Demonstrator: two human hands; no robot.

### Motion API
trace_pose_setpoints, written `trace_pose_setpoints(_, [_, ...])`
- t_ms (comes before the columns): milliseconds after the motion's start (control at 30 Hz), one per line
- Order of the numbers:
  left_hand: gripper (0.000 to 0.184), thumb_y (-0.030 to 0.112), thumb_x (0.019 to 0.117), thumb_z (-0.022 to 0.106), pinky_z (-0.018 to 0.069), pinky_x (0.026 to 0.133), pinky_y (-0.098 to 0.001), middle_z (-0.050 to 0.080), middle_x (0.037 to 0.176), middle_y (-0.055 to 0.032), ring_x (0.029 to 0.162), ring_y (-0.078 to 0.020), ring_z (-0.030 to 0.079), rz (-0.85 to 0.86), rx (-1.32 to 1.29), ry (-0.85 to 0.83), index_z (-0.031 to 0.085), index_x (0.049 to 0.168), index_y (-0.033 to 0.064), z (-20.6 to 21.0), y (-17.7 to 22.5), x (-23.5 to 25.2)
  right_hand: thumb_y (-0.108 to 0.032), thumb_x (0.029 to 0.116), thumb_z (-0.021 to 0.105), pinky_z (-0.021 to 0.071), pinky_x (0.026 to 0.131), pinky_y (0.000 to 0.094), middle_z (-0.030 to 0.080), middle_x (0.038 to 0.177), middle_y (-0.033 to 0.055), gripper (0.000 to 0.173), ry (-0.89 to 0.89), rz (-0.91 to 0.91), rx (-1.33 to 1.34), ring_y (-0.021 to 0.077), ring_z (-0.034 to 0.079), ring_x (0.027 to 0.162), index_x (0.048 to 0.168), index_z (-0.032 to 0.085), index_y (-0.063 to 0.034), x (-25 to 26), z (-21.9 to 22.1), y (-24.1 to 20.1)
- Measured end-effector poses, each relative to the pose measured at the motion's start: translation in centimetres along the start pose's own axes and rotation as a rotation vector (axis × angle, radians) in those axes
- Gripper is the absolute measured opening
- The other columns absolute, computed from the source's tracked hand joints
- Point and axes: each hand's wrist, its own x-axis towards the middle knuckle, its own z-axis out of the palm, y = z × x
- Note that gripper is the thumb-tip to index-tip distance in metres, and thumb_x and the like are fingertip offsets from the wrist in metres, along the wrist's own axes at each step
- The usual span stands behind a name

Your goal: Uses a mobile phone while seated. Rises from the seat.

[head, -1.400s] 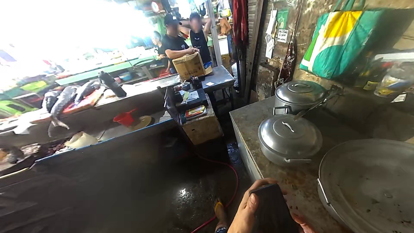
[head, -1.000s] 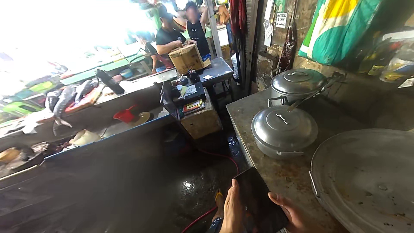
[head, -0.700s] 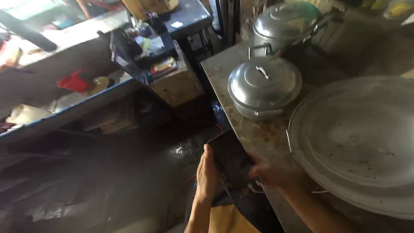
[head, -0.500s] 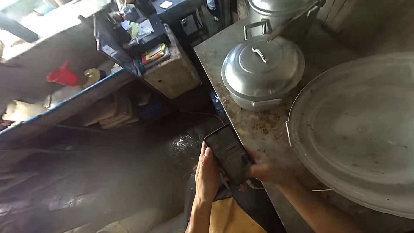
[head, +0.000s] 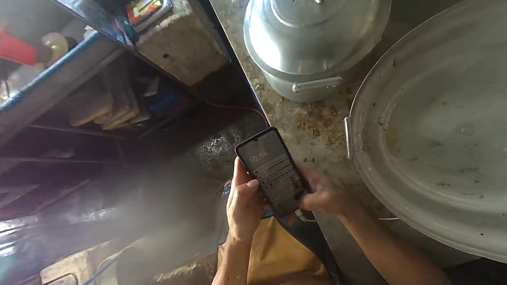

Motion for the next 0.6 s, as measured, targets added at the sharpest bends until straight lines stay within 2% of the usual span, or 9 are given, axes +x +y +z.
trace_pose_setpoints(133, [0.054, 0.026, 0.0982, 0.049, 0.0607, 0.066, -0.0298, 0.067, 0.123, -0.0067, 0.092, -0.0154, 0.070, 0.017, -0.031, -0.009, 0.036, 0.151, 0.0260, 0.0, 0.1, -0.6, 0.009, 0.0814, 0.055, 0.0654, 0.072, 0.0422, 0.066, 0.122, 0.0115, 0.071, -0.032, -0.002, 0.004, 0.0244, 0.072, 0.100, 0.147, 0.044, -0.0144, 0.0, 0.3, -0.1])
trace_pose_setpoints(333, [0.055, 0.023, 0.0966, 0.048, 0.0610, 0.065, -0.0296, 0.066, 0.125, -0.0063, 0.093, -0.0153, 0.071, 0.021, -0.044, 0.002, 0.037, 0.150, 0.0262, -0.2, 0.0, -1.4, 0.011, 0.0810, 0.054, 0.0656, 0.073, 0.0428, 0.066, 0.123, 0.0120, 0.074, -0.064, 0.009, 0.018, 0.0248, 0.072, 0.100, 0.149, 0.042, -0.0155, 0.0, 0.4, 0.4])
trace_pose_setpoints(400, [0.055, 0.022, 0.0966, 0.047, 0.0599, 0.064, -0.0295, 0.064, 0.124, -0.0067, 0.092, -0.0154, 0.069, 0.026, -0.045, -0.007, 0.036, 0.151, 0.0249, -0.3, 0.1, -1.5, 0.008, 0.0856, 0.052, 0.0654, 0.071, 0.0415, 0.067, 0.121, 0.0119, 0.066, -0.037, 0.029, 0.026, 0.0243, 0.072, 0.097, 0.147, 0.045, -0.0160, 0.0, 0.7, 0.4])
trace_pose_setpoints(433, [0.054, 0.022, 0.0964, 0.048, 0.0595, 0.062, -0.0289, 0.065, 0.123, -0.0069, 0.090, -0.0153, 0.070, 0.030, -0.045, -0.007, 0.036, 0.149, 0.0244, -0.3, 0.1, -1.6, 0.003, 0.0921, 0.051, 0.0652, 0.070, 0.0410, 0.068, 0.119, 0.0111, 0.058, -0.006, 0.049, 0.044, 0.0235, 0.073, 0.095, 0.146, 0.047, -0.0174, 0.0, 0.9, 0.4])
trace_pose_setpoints(500, [0.053, 0.024, 0.0970, 0.049, 0.0598, 0.062, -0.0292, 0.065, 0.122, -0.0069, 0.090, -0.0155, 0.070, 0.029, -0.041, -0.013, 0.037, 0.149, 0.0244, -0.3, 0.0, -1.7, -0.022, 0.1075, 0.049, 0.0650, 0.072, 0.0394, 0.069, 0.119, 0.0086, 0.041, 0.042, 0.096, 0.121, 0.0211, 0.073, 0.097, 0.148, 0.049, -0.0229, 0.1, 1.1, 0.3])
trace_pose_setpoints(567, [0.052, 0.025, 0.0979, 0.049, 0.0591, 0.062, -0.0283, 0.065, 0.122, -0.0064, 0.090, -0.0146, 0.069, 0.030, -0.035, -0.022, 0.038, 0.148, 0.0245, -0.4, -0.1, -1.8, -0.044, 0.1073, 0.049, 0.0648, 0.073, 0.0381, 0.069, 0.119, 0.0077, 0.043, 0.007, 0.086, 0.199, 0.0199, 0.072, 0.099, 0.146, 0.050, -0.0249, 0.3, 1.0, 0.6])
trace_pose_setpoints(600, [0.052, 0.024, 0.0977, 0.049, 0.0590, 0.062, -0.0284, 0.065, 0.122, -0.0066, 0.090, -0.0149, 0.069, 0.029, -0.036, -0.025, 0.038, 0.148, 0.0247, -0.5, -0.1, -1.8, -0.044, 0.1056, 0.053, 0.0646, 0.073, 0.0377, 0.069, 0.119, 0.0079, 0.045, -0.021, 0.070, 0.218, 0.0198, 0.072, 0.100, 0.146, 0.050, -0.0244, 0.3, 0.9, 0.7])
